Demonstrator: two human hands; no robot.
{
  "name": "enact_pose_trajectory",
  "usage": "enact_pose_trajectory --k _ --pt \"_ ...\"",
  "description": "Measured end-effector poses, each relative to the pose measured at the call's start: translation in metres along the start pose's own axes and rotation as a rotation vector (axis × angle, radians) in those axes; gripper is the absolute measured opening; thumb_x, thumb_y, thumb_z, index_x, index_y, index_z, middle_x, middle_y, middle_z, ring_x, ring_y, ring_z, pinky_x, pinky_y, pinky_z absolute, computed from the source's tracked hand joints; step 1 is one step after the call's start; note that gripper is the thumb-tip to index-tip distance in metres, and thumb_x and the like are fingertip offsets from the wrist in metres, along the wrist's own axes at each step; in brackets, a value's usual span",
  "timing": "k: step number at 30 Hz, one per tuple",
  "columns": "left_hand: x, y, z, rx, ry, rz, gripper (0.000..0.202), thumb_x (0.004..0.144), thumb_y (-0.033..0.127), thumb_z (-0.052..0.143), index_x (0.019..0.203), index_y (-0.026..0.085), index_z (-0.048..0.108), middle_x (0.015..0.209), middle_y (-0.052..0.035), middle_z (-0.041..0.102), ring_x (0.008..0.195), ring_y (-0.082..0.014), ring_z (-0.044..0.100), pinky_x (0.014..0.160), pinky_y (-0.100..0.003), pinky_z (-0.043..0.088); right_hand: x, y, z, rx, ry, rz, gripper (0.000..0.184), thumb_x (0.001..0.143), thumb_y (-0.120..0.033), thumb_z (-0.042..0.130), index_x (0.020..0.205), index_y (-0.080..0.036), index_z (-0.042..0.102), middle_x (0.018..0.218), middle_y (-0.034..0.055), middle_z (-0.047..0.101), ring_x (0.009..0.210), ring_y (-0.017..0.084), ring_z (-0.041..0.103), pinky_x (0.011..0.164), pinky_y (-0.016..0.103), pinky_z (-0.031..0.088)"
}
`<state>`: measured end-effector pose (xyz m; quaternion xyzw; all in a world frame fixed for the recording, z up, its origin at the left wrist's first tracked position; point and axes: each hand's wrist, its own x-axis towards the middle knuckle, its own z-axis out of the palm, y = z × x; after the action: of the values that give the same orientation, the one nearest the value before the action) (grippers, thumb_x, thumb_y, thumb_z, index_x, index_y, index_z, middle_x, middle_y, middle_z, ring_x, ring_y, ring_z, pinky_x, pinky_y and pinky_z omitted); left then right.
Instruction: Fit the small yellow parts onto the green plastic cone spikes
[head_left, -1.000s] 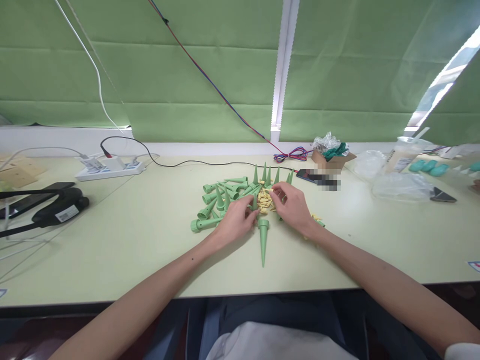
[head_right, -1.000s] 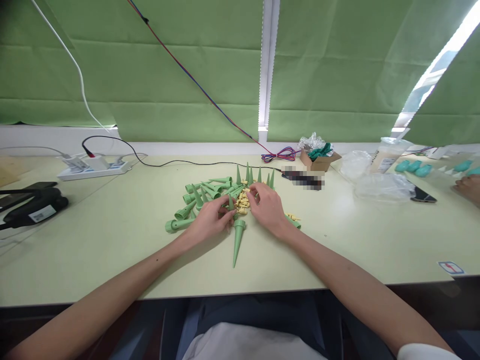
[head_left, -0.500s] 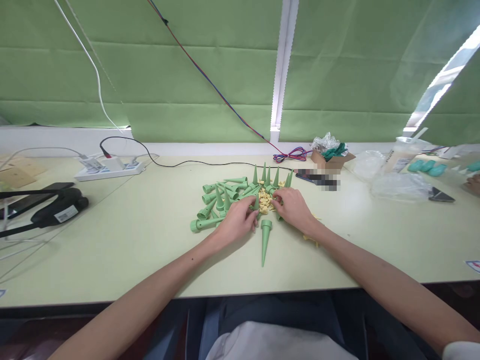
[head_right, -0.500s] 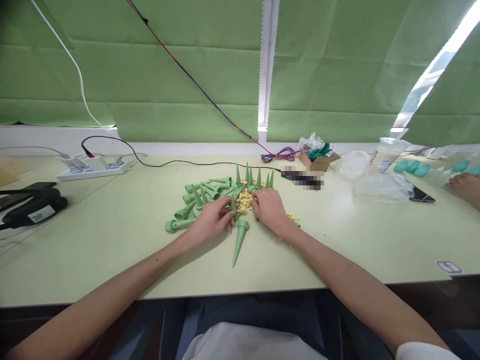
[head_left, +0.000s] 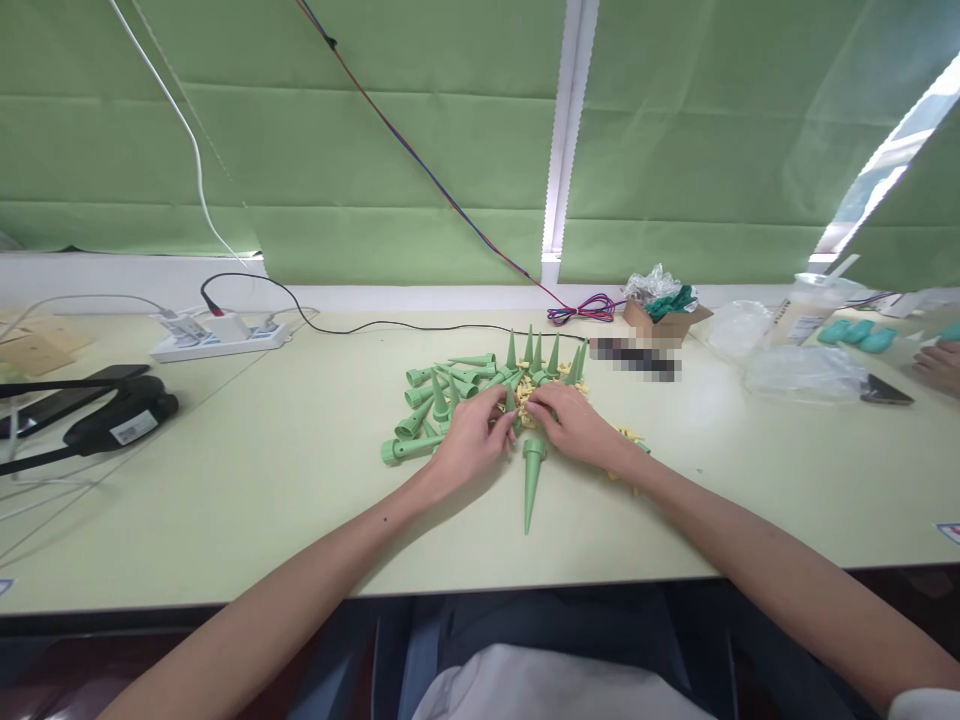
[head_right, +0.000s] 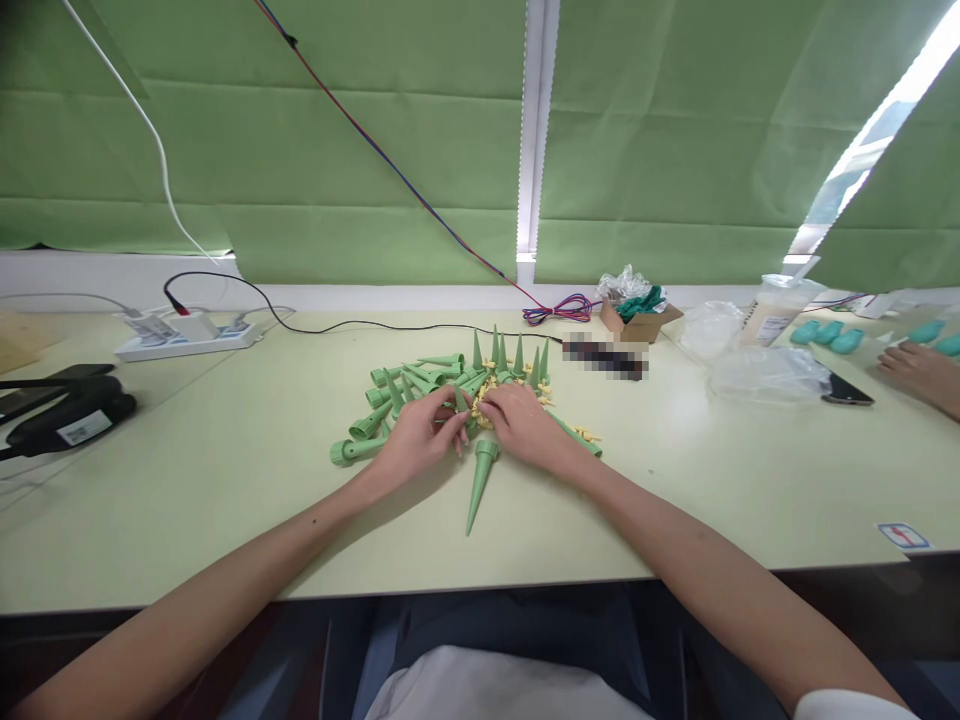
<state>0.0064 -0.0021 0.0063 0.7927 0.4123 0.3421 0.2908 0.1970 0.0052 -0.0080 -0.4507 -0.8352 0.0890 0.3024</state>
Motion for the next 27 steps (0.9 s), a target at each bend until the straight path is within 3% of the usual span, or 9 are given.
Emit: enact_pose_trajectory --k 8,13,16,20,27 --pt "0.000 0.001 -0.001 0.083 0.039 0.053 0.008 0.094 0.025 0.050 0.090 0.019 0.054 0.071 -0.0002 0.063 0.066 -0.0174 0.066 0.063 -0.029 0.049 0.000 0.001 0.001 0.025 0.008 0.019 0.033 0.104 -0.023 0.033 0.072 -0.021 0.039 0.072 0.0004 0.052 0.069 0.017 0.046 0.071 0.031 0.034" --pt "0.000 -0.001 0.001 0.194 0.077 0.109 0.010 0.093 0.024 0.051 0.085 0.019 0.052 0.076 -0.0018 0.063 0.069 -0.0171 0.063 0.063 -0.028 0.046 0.000 -0.001 -0.001 0.048 0.025 0.043 0.037 0.106 -0.031 0.032 0.070 -0.022 0.034 0.067 -0.0010 0.046 0.064 0.016 0.042 0.067 0.031 0.032" --pt "0.000 0.000 0.001 0.189 0.089 0.111 0.005 0.093 0.022 0.052 0.094 0.018 0.056 0.082 -0.0027 0.066 0.071 -0.0163 0.063 0.066 -0.028 0.046 0.001 -0.003 -0.003 0.080 0.055 0.030 0.040 0.107 -0.036 0.030 0.070 -0.022 0.036 0.067 -0.0004 0.047 0.065 0.017 0.043 0.067 0.031 0.034" --pt "-0.002 0.001 0.001 0.089 0.069 0.107 0.018 0.093 0.021 0.052 0.111 0.020 0.054 0.092 -0.0024 0.068 0.073 -0.0144 0.064 0.068 -0.027 0.048 0.000 -0.009 -0.005 0.123 0.089 -0.039 0.036 0.106 -0.036 0.034 0.076 -0.021 0.047 0.077 0.0018 0.053 0.075 0.018 0.050 0.072 0.031 0.038" --pt "-0.004 0.002 0.002 0.019 0.020 0.093 0.032 0.092 0.022 0.054 0.123 0.023 0.048 0.087 0.0006 0.068 0.072 -0.0141 0.065 0.067 -0.026 0.050 -0.004 -0.014 -0.003 0.158 0.206 -0.131 0.027 0.101 -0.034 0.047 0.078 -0.021 0.048 0.080 0.0030 0.054 0.075 0.017 0.051 0.069 0.030 0.041"
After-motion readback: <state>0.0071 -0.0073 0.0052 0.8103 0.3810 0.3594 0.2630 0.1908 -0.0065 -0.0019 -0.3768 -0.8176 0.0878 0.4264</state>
